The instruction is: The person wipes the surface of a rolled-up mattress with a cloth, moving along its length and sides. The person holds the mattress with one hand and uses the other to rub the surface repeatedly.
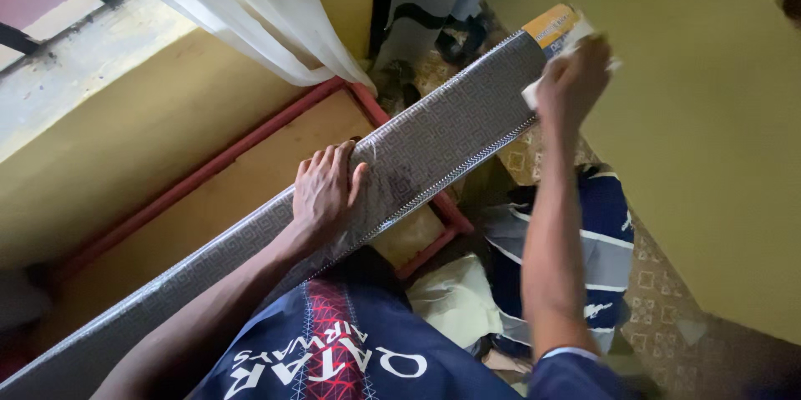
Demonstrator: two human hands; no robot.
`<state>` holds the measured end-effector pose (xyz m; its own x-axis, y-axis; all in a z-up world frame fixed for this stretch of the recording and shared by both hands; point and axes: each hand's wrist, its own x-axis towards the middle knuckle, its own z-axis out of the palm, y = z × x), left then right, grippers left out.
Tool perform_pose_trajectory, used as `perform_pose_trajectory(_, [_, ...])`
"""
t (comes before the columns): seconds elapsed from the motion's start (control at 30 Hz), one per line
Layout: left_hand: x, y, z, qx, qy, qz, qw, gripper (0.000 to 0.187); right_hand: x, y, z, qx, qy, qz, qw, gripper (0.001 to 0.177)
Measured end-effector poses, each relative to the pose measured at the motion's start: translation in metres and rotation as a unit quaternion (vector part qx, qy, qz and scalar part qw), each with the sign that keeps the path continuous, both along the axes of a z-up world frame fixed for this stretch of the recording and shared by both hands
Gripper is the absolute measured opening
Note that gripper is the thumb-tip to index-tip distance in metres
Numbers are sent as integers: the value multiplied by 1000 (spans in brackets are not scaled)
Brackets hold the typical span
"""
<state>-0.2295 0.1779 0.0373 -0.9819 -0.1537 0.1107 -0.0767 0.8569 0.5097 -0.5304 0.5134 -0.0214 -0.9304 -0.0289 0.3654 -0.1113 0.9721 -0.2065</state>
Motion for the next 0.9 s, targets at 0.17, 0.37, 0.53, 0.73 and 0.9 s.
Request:
perform_pose_trajectory(0.17, [-1,-2,-1,6,27,4,1000,46,-62,1,18,-125,-237,-107,958,49])
perform_pose_trajectory(0.37, [-7,1,4,-6,-18,15,1000,47,47,-62,12,-42,-29,21,998,54])
perform_pose_trajectory(0.53, [-9,0,2,2,-16,12,1000,48,213,-155,17,-65,-51,106,991,62])
perform_pose_trajectory(0.73, [-1,3,4,9,-5,7,1000,46,149,-127,13,-23,-24,66,997,62])
perform_pose_trajectory(0.9, [1,2,0,11,-1,5,1000,46,-23,-30,2,19,-13,-96,995,32])
